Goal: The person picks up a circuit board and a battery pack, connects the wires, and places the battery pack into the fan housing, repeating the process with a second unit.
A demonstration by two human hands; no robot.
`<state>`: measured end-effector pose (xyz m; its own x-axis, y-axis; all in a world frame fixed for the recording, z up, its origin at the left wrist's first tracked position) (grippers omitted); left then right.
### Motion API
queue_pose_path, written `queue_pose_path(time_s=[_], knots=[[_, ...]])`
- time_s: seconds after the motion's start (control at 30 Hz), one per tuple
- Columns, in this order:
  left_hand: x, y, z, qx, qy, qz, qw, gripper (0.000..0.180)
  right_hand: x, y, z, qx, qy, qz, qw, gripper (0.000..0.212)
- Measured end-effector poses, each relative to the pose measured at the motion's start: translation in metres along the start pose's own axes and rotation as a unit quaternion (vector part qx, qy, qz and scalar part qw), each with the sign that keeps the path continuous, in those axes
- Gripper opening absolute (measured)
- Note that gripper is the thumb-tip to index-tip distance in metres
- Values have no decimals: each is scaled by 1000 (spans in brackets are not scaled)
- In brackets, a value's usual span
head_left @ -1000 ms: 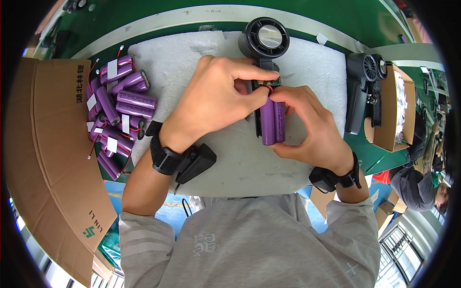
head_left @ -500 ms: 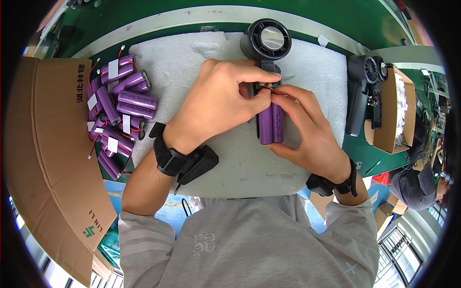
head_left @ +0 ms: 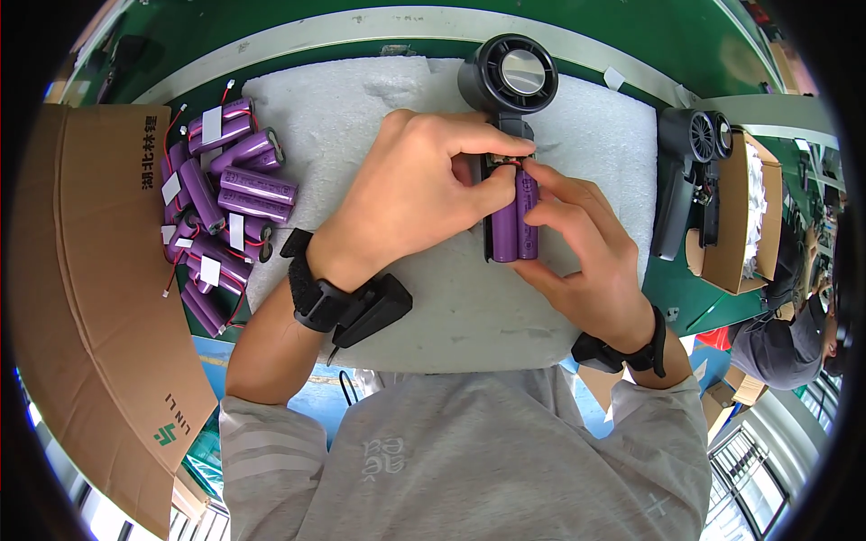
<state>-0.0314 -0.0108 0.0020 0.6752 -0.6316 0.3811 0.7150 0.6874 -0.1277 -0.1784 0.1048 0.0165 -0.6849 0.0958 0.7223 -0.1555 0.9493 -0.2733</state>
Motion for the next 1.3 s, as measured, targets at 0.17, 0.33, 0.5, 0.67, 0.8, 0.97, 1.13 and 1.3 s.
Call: queue_pose_path(time_s=[0.17, 0.33, 0.5, 0.67, 0.8, 0.97, 1.13, 1.3], knots=[[3, -1, 0, 24, 17, -19, 999, 23, -2, 0, -3, -28, -2, 2, 1000, 51], [9, -2, 1, 48, 42, -55, 996, 28, -3, -1, 0, -74, -65, -4, 995, 52], [11, -3, -1, 86, 45, -90, 991, 38, -3, -5, 9, -53, -113, -17, 992, 57], [12, -5, 1, 92, 51, -110, 988, 44, -4, -10, 7, -90, -127, -51, 986, 61], [11, -6, 1, 101, 51, -114, 987, 45, -4, -13, 4, -102, -122, -54, 986, 61], [10, -4, -1, 92, 45, -99, 990, 45, -5, -14, 2, -142, -117, -64, 981, 63], [12, -5, 2, 101, 36, -90, 990, 47, -4, -11, 8, -143, -132, -69, 978, 66], [8, -5, 4, 94, 49, -91, 990, 45, 5, -13, 11, -102, -179, -45, 977, 60]])
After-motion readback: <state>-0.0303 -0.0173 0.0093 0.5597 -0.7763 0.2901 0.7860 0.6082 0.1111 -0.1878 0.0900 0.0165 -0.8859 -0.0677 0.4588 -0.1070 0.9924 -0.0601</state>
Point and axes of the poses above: each hand's wrist, its own y-axis away from the middle knuckle, its own x-axis out of the back of the hand, z = x × y, the point moved 2 cm from there along -y, towards the middle knuckle, and after that the axes turned 2 degrees about -z, right-handed, at the moved point
